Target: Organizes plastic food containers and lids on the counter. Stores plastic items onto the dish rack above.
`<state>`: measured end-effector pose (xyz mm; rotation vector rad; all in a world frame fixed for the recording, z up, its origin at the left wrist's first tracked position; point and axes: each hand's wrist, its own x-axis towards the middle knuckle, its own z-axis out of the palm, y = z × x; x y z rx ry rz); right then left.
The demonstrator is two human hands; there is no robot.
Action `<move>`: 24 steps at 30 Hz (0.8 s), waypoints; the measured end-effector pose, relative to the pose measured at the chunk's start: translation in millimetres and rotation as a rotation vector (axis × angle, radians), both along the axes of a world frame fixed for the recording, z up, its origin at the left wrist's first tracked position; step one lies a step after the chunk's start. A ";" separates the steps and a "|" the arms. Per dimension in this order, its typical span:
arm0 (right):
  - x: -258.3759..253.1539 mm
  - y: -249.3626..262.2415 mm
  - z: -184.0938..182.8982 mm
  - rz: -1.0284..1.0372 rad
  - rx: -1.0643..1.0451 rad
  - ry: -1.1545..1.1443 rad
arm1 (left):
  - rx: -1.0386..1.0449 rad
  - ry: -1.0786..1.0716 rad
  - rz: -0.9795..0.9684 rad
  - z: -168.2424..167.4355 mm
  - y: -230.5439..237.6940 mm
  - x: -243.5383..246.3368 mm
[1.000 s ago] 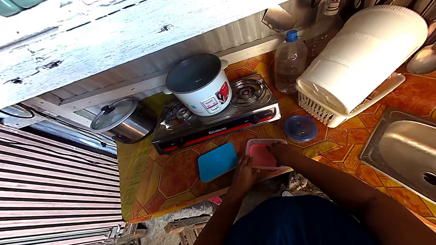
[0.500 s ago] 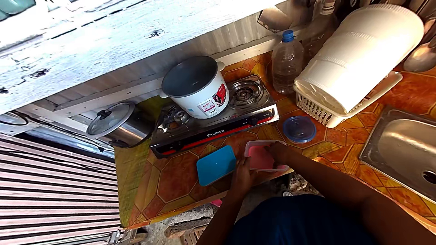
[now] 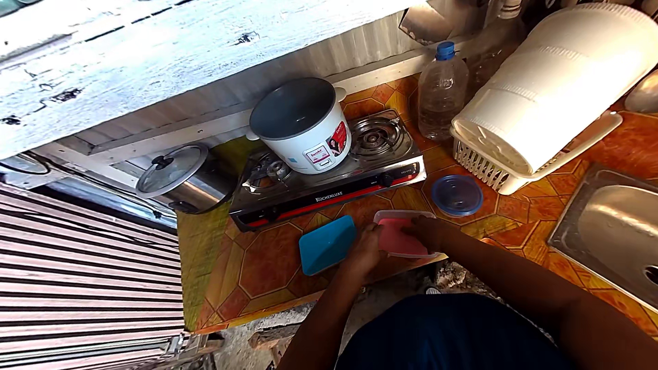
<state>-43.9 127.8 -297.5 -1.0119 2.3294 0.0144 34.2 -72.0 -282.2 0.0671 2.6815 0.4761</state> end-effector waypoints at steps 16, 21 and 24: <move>-17.5 -5.4 -8.7 0.264 0.016 -0.007 | -0.036 -0.068 -0.006 4.0 -3.3 -10.1; -28.6 0.7 -15.1 0.249 -0.049 -0.055 | -0.085 0.032 -0.062 4.5 9.9 -33.2; -26.4 5.2 -11.5 0.160 -0.167 -0.106 | -0.142 0.015 -0.133 -15.3 19.9 -45.2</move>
